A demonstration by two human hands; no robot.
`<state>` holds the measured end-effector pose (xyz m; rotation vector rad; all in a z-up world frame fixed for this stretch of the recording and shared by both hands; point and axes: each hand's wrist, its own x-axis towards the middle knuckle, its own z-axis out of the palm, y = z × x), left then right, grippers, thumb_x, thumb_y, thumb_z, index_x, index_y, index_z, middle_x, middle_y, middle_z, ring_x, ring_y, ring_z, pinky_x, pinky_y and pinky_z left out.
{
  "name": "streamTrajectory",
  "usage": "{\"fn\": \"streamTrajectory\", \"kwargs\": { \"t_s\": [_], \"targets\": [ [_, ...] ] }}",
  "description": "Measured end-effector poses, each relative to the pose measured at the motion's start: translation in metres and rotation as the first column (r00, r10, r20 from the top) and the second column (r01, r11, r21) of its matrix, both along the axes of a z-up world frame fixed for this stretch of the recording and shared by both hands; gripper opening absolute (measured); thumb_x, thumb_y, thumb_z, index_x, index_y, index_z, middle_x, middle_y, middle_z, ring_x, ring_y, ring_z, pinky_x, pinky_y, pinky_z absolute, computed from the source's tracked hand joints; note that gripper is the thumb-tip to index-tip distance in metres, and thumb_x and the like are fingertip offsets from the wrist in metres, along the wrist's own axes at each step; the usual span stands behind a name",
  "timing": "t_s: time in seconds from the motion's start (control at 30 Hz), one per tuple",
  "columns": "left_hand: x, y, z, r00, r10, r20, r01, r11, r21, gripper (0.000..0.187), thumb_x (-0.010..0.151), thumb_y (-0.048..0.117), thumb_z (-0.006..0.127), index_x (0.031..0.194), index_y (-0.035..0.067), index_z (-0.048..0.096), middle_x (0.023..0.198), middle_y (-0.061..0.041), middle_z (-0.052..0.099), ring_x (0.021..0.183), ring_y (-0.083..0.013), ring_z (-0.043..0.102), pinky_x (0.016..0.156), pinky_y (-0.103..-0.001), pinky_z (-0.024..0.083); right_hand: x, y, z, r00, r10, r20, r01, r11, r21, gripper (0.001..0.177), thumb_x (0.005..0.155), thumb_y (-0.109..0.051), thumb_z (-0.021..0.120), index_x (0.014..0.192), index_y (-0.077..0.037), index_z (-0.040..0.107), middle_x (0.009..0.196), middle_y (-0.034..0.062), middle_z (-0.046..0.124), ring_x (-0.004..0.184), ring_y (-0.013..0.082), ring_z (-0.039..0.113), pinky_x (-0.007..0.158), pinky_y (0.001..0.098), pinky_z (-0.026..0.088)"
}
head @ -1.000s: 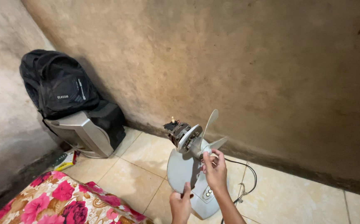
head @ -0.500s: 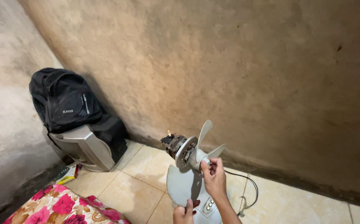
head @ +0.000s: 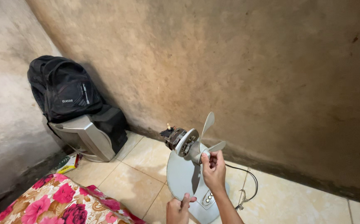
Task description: The person assembles a small white table fan by attaching the fan blades to the motor hub and securing them with a central cap. They then plug the fan into a power strip and turn it on to test operation.
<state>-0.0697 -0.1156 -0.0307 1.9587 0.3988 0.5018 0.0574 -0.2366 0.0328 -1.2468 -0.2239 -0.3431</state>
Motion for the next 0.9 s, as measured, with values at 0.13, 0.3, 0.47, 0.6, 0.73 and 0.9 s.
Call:
{"fn": "streamTrajectory", "kwargs": {
  "t_s": [0.13, 0.3, 0.47, 0.6, 0.73, 0.9],
  "targets": [
    [-0.009, 0.003, 0.020, 0.999, 0.001, -0.054, 0.004, 0.997, 0.082, 0.035, 0.094, 0.028, 0.062, 0.081, 0.006, 0.086, 0.057, -0.013, 0.070, 0.051, -0.0133, 0.061, 0.054, -0.033, 0.049, 0.001, 0.003, -0.003, 1.000, -0.029, 0.012, 0.029, 0.999, -0.015, 0.022, 0.097, -0.022, 0.069, 0.095, -0.003, 0.057, 0.075, -0.0007, 0.062, 0.065, 0.0050, 0.051, 0.056, 0.0223, 0.041],
    [-0.011, 0.000, 0.042, 1.000, -0.006, -0.030, 0.008, 0.997, 0.081, 0.034, 0.093, 0.028, 0.064, 0.080, 0.003, 0.083, 0.056, -0.009, 0.074, 0.046, -0.0106, 0.057, 0.049, -0.033, 0.045, 0.006, 0.004, -0.007, 0.999, -0.021, -0.047, 0.023, 0.999, 0.025, 0.023, 0.097, -0.024, 0.069, 0.096, -0.004, 0.058, 0.073, -0.0010, 0.060, 0.064, 0.0051, 0.049, 0.056, 0.0223, 0.040],
    [-0.011, -0.002, 0.063, 1.000, 0.027, 0.008, -0.027, 0.998, 0.063, 0.037, 0.091, 0.029, 0.067, 0.075, -0.002, 0.080, 0.060, -0.008, 0.079, 0.043, -0.0103, 0.053, 0.044, -0.034, 0.040, 0.009, 0.001, -0.006, 0.986, -0.016, -0.168, 0.015, 1.000, -0.006, 0.028, 0.096, -0.028, 0.069, 0.099, -0.003, 0.056, 0.072, 0.0004, 0.060, 0.062, 0.0071, 0.052, 0.055, 0.0239, 0.042],
    [-0.015, 0.000, 0.070, 0.999, 0.010, -0.041, -0.007, 0.997, 0.082, 0.039, 0.092, 0.032, 0.068, 0.076, 0.000, 0.083, 0.055, -0.012, 0.073, 0.044, -0.0106, 0.054, 0.046, -0.033, 0.041, 0.005, -0.001, 0.000, 0.983, -0.048, -0.176, 0.036, 0.997, -0.071, 0.032, 0.095, -0.032, 0.069, 0.103, -0.005, 0.056, 0.072, 0.0019, 0.061, 0.065, 0.0084, 0.059, 0.058, 0.0222, 0.048],
    [-0.018, 0.002, 0.072, 1.000, 0.014, -0.005, -0.013, 0.996, 0.093, 0.039, 0.090, 0.032, 0.069, 0.075, -0.002, 0.080, 0.059, -0.008, 0.075, 0.044, -0.0128, 0.059, 0.047, -0.032, 0.045, -0.003, -0.005, 0.014, 0.965, -0.026, -0.261, -0.001, 0.994, -0.105, 0.034, 0.094, -0.034, 0.068, 0.108, -0.005, 0.057, 0.074, 0.0035, 0.067, 0.062, 0.0096, 0.061, 0.055, 0.0249, 0.047],
    [-0.023, 0.000, 0.066, 1.000, 0.009, -0.019, -0.008, 0.998, 0.060, 0.037, 0.090, 0.032, 0.070, 0.078, -0.002, 0.077, 0.057, -0.010, 0.073, 0.048, -0.0142, 0.065, 0.050, -0.031, 0.048, -0.011, -0.013, 0.021, 0.968, 0.013, -0.251, -0.053, 0.987, -0.150, 0.040, 0.092, -0.033, 0.072, 0.115, -0.004, 0.059, 0.081, 0.0100, 0.066, 0.055, 0.0130, 0.059, 0.052, 0.0276, 0.048]
  ]
}}
